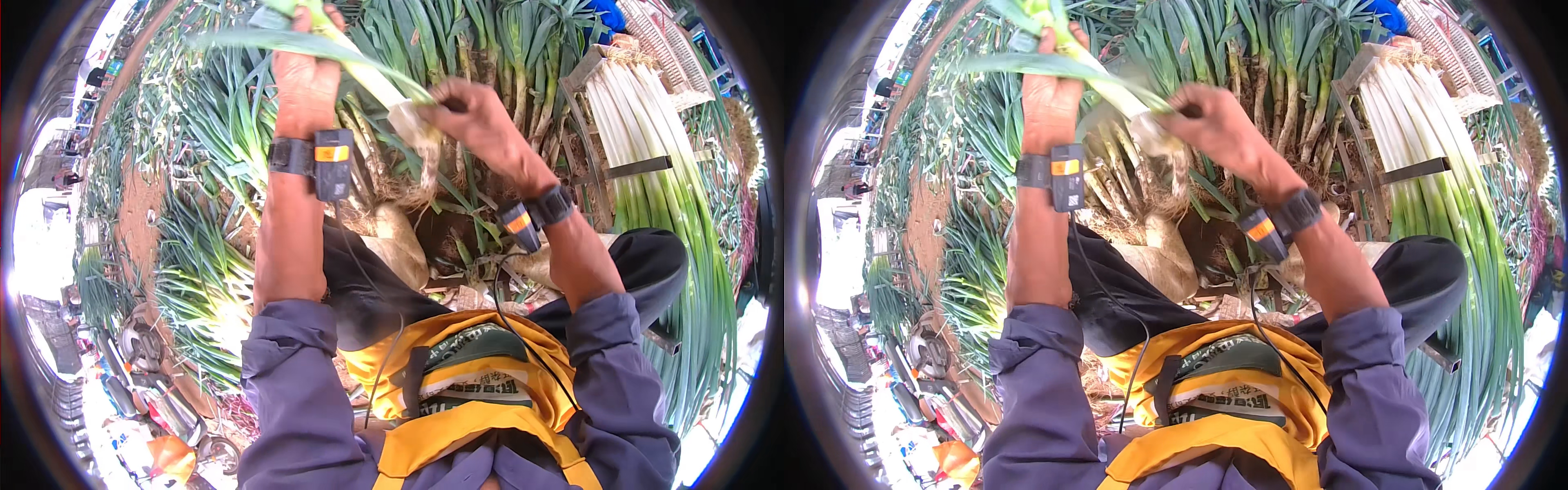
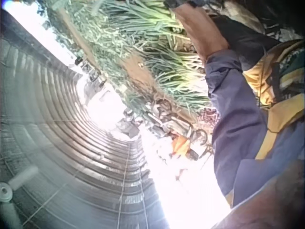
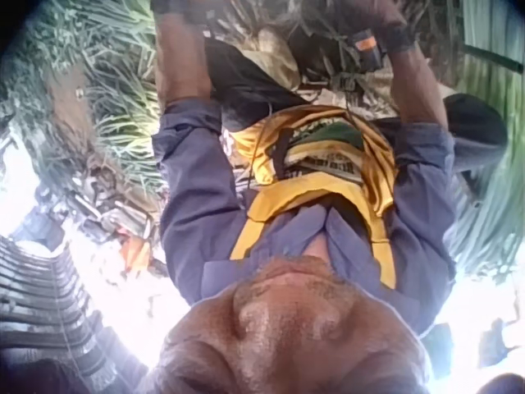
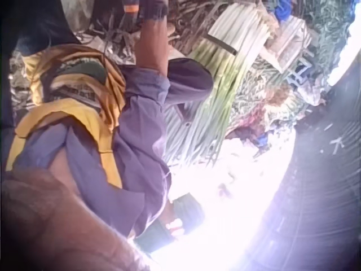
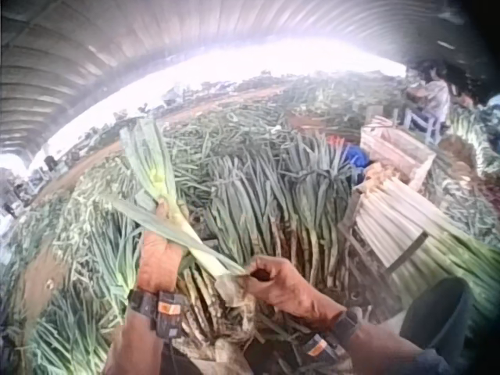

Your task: Cleaning, trimming, and bundling green onions in an agricultural processing facility.

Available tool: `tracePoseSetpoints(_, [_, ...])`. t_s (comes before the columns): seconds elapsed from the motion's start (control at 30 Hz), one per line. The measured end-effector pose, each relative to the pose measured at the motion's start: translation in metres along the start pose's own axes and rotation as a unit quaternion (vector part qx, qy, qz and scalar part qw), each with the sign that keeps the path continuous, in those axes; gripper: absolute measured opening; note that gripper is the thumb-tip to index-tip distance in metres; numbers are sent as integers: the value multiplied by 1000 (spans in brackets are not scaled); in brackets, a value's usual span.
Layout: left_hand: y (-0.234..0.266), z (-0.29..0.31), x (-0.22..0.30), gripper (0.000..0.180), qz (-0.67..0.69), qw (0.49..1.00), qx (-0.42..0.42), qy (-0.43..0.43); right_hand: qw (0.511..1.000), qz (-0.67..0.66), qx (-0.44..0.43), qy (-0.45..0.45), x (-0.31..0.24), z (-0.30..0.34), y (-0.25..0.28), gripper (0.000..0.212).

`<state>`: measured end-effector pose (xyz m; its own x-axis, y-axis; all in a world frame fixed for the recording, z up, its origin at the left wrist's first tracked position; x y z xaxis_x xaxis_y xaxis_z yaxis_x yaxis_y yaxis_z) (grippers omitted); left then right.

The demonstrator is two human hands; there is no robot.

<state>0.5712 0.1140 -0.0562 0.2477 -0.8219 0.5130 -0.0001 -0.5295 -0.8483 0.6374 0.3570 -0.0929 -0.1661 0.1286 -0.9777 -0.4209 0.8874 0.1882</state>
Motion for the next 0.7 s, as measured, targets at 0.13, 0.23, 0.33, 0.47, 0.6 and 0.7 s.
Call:
tracePoseSetpoints(0.13, [28,-11,43,25,-95,982,133,-93,986,136,-41,-89,102,69,-13,17])
tracePoseSetpoints(0.23, [27,3,34,21,-80,982,162,-54,927,268,-84,-248,197,134,-16,21])
tracePoseSetpoints(0.33, [7,22,0,22,-162,980,90,-68,875,441,-77,-183,200,136,2,20])
tracePoseSetpoints(0.47, [2,38,2,22,-160,977,125,-68,857,464,-77,-211,207,163,-9,15])
tracePoseSetpoints(0.6, [11,34,-3,22,-172,973,133,-76,828,521,-92,-187,226,174,-7,20])
tracePoseSetpoints(0.7, [16,34,-2,22,-176,963,186,-81,801,546,-113,-219,238,180,5,18])
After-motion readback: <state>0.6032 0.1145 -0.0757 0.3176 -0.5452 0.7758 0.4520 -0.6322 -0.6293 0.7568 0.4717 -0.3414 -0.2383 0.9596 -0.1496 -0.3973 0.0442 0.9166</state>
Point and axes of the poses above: each hand's wrist, its own z-axis away from the middle knuckle, its own y-axis out of the back of the hand, x = y × z, the point moved 3 cm from there along -z, towards the middle knuckle, and after that the axes turned 5 degrees about x, right-handed, at the moved point
